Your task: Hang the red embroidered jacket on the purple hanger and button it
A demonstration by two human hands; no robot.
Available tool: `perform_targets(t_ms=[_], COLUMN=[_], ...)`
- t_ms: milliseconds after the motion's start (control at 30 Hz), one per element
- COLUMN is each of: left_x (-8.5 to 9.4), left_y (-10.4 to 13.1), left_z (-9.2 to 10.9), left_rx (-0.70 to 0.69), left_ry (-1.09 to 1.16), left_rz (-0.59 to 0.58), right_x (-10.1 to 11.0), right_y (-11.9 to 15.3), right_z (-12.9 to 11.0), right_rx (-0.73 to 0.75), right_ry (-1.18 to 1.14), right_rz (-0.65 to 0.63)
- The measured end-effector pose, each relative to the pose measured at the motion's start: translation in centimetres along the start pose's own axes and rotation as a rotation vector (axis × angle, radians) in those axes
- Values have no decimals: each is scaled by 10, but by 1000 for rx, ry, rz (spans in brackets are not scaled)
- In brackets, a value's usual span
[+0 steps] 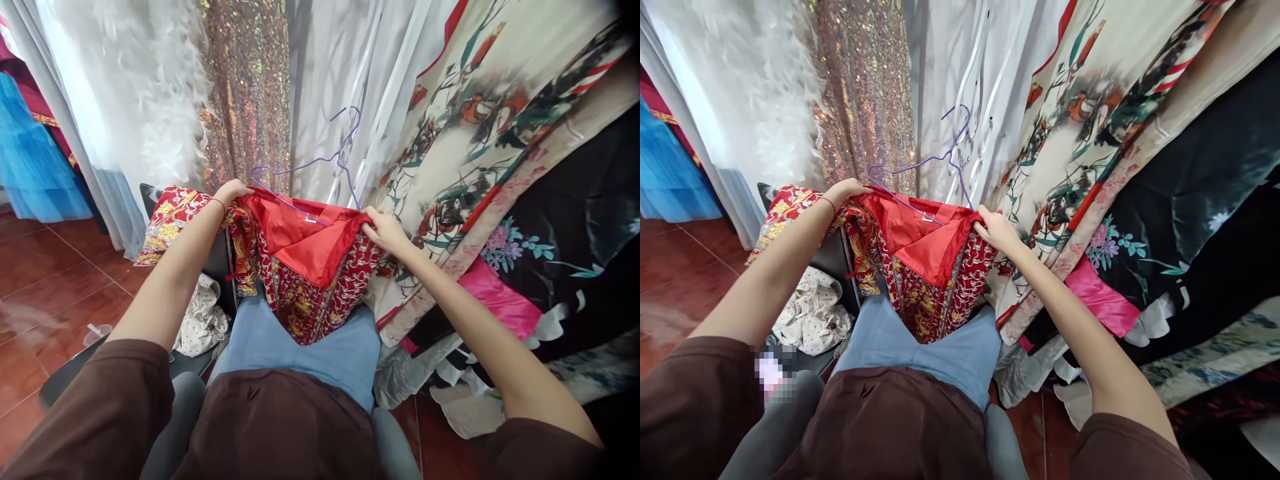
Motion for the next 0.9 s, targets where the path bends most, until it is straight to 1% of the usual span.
perform_targets(t_ms=[33, 67, 133, 233, 333, 400, 433, 533, 633, 700, 800, 867, 900], left_x=[-2, 0, 7, 20, 33, 37, 38, 38, 39, 40, 41, 44, 46], left_y=[-2, -6, -15, -24, -21, -16, -13, -7, -3, -4, -5, -3, 0], left_z=[-6, -8, -5, 0, 3, 6, 9, 20, 36, 53, 76, 83, 83], left_rx=[58, 76, 33, -53, -96, -159, -215, -409, -524, -542, -485, -417, -379], left_ry=[-9, 9, 39, 16, -98, -202, -253, -378, -464, -483, -389, -301, -267], left_rz=[-30, -24, 13, 108, 219, 251, 247, 175, 148, 169, 223, 253, 263], right_x=[0, 0, 1, -2, -8, -9, -9, -6, 2, 6, 10, 13, 15], right_y=[0, -1, -1, -3, -5, -6, -7, -6, -4, -2, 1, 3, 4], right_z=[-2, -4, -7, -9, -13, -13, -13, -10, -8, -9, -8, -5, -3], right_rx=[24, 47, 87, 113, 119, 119, 117, 102, 81, 66, 37, 24, 22], right_ry=[28, 61, 127, 208, 258, 273, 278, 296, 318, 326, 334, 332, 328], right_rz=[3, 5, -1, -35, -52, -54, -57, -70, -67, -62, -51, -41, -39])
Point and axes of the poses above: each hand's wrist, its own y-axis away from the middle knuckle, its own x-axis out of the back of the hand, z = x × y, the point moved 9 cm from there along -y, towards the middle knuckle, and after that the axes turned 6 degrees about -x, right-handed, at the moved point
